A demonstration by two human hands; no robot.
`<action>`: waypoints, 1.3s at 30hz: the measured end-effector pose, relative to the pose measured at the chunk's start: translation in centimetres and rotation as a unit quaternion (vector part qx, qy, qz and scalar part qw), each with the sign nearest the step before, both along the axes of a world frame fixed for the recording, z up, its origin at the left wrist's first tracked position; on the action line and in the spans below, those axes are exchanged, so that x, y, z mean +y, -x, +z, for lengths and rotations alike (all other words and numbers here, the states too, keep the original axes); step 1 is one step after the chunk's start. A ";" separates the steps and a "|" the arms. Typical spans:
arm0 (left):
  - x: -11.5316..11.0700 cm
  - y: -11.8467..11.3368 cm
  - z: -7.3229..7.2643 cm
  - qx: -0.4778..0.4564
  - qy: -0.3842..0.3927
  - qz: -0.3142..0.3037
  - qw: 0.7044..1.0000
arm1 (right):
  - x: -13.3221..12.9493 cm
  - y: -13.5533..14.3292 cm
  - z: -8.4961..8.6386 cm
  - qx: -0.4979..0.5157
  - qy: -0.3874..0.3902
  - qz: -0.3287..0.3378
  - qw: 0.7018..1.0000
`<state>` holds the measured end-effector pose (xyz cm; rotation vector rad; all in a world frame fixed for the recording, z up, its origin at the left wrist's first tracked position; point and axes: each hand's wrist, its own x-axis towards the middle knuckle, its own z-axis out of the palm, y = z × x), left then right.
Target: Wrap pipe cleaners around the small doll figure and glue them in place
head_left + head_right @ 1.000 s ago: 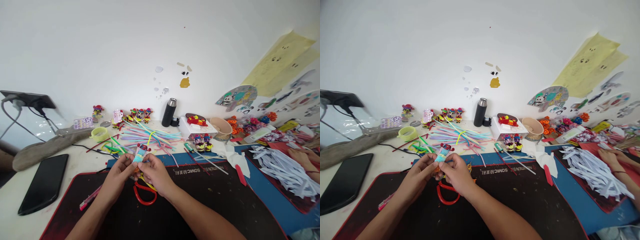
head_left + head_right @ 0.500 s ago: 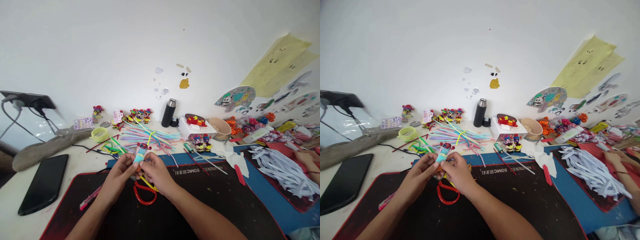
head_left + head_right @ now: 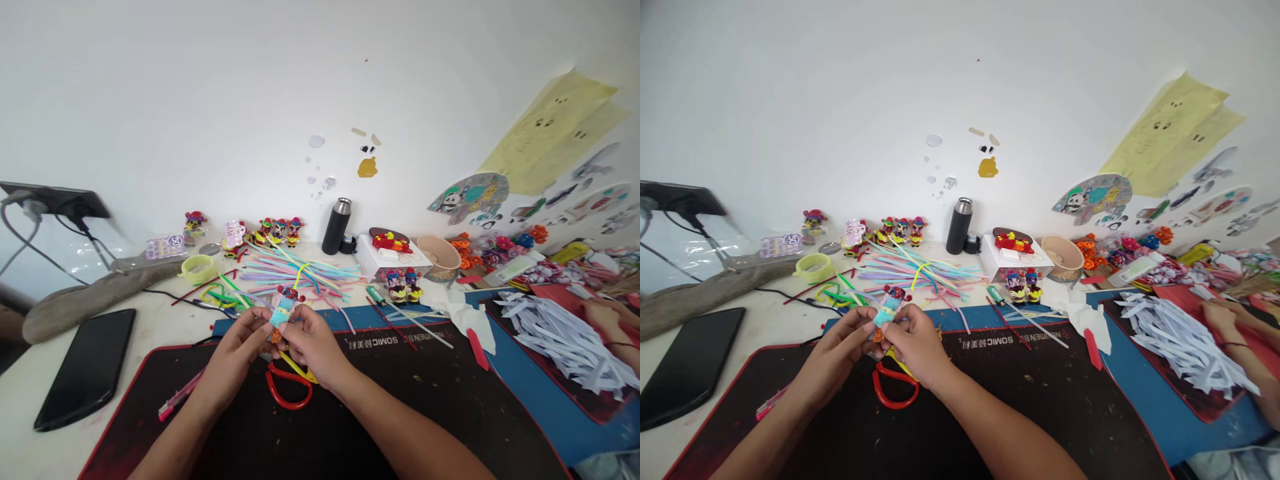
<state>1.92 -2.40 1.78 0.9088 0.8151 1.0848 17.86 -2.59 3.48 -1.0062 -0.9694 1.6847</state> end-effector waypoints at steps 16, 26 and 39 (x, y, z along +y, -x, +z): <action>0.3 0.0 0.3 -0.003 0.031 0.038 0.999 | -0.1 0.0 -1.1 0.026 -0.009 0.016 1.000; 0.3 0.0 -0.3 0.032 -0.010 0.026 0.999 | -0.1 0.1 -1.3 0.012 -0.012 0.013 1.000; 0.3 0.2 0.0 0.028 -0.013 0.006 1.000 | 0.0 0.5 -1.2 -0.020 -0.022 -0.017 0.999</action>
